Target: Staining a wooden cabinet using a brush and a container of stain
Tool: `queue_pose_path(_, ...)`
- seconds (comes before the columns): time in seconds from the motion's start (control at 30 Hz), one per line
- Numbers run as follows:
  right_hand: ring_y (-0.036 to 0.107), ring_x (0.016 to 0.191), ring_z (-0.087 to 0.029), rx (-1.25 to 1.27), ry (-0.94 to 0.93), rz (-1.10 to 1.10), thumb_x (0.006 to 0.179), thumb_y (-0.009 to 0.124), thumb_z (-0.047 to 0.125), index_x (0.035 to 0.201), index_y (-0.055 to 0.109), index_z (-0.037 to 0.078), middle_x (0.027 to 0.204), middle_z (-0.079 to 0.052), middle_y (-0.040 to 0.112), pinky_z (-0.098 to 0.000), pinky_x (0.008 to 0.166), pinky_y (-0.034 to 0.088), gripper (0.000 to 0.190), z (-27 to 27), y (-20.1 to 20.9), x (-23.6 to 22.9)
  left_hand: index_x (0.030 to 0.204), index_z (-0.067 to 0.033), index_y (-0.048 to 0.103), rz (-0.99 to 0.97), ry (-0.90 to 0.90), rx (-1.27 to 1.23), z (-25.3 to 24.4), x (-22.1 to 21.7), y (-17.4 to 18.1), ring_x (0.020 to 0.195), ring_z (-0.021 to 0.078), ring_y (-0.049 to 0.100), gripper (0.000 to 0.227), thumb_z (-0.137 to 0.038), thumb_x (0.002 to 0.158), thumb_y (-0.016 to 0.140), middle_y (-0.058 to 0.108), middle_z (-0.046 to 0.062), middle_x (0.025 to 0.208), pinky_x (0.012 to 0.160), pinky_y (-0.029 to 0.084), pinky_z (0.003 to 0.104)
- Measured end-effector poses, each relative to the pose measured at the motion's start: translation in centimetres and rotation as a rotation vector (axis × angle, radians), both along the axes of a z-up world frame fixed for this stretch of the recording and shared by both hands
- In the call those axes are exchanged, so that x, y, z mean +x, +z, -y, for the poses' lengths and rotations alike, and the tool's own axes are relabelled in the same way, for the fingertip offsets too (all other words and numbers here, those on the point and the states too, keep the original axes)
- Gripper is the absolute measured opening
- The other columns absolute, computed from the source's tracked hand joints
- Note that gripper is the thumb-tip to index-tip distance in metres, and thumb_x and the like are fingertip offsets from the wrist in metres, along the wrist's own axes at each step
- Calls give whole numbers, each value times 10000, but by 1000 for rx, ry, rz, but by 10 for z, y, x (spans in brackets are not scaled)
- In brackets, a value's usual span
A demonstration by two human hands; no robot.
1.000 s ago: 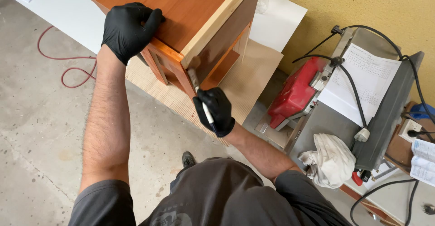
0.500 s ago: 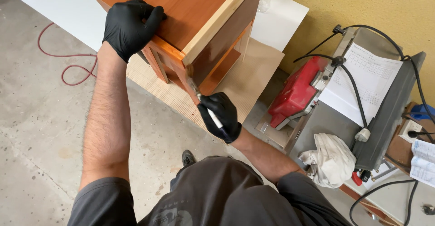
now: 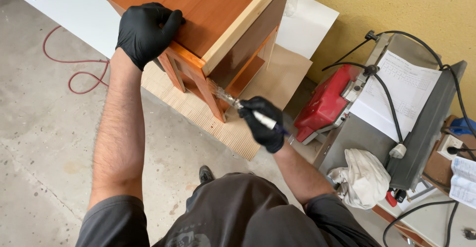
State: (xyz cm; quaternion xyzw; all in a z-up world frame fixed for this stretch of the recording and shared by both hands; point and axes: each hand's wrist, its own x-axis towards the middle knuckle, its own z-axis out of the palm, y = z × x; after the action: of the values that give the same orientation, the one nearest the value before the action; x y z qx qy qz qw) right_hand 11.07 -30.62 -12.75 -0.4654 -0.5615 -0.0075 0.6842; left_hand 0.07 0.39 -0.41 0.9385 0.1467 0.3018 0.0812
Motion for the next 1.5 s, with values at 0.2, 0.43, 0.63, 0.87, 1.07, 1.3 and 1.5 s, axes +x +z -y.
queue_pose_path(0.2, 700, 747, -253, -84, 286, -598, 970, 711, 35, 988, 663, 15, 905, -178, 719, -340, 656, 609, 55, -55, -12, 88, 930, -117, 814, 0, -36, 25, 0, 0, 1, 773, 277, 660, 345, -294, 1132, 597, 714, 54, 842, 646, 456, 403)
queue_pose_path(0.43, 680, 703, -238, 40, -145, -307, 1001, 637, -27, 997, 658, -3, 829, -166, 678, -343, 659, 562, 32, -41, 7, 84, 902, -114, 799, 7, -19, 22, -1, 0, 1, 756, 274, 657, 345, -304, 1128, 619, 714, 50, 838, 630, 451, 401)
queue_pose_path(0.63, 618, 671, -294, 96, -469, 483, 950, 744, 4, 1095, 661, 18, 830, -129, 671, -441, 650, 508, 168, -40, -19, -3, 899, -115, 800, -9, -21, -4, 4, -2, 5, 738, 272, 636, 351, -295, 1138, 616, 683, 61, 812, 619, 432, 401)
queue_pose_path(0.87, 698, 772, -253, 104, 31, 186, 996, 676, 12, 1148, 654, 31, 972, -125, 720, -360, 704, 582, 154, -14, -23, 13, 970, -132, 848, 13, -17, -17, 6, 0, 7, 743, 253, 647, 310, -269, 1123, 616, 702, 57, 820, 631, 452, 386)
queue_pose_path(1.07, 731, 835, -254, 1, 283, -336, 995, 691, 5, 1093, 674, 28, 1007, -151, 709, -361, 771, 639, 102, -55, -68, 119, 966, -126, 846, 12, -31, -2, 4, 0, 6, 745, 252, 648, 312, -255, 1117, 605, 703, 55, 827, 632, 455, 389)
queue_pose_path(1.3, 707, 819, -208, -82, -516, -22, 1024, 682, 66, 1028, 732, 44, 911, -98, 716, -340, 757, 576, 54, -39, -48, 95, 979, -153, 858, 8, 6, -24, 9, -2, 5, 726, 234, 629, 303, -272, 1115, 614, 673, 37, 796, 618, 444, 377)
queue_pose_path(1.5, 685, 808, -341, 98, -267, 391, 985, 714, -1, 1190, 637, -21, 1041, -165, 716, -422, 702, 581, 220, -23, -41, -3, 935, -124, 842, 13, -2, 6, 3, -1, 3, 693, 225, 602, 302, -240, 1123, 635, 650, 47, 767, 615, 430, 371)
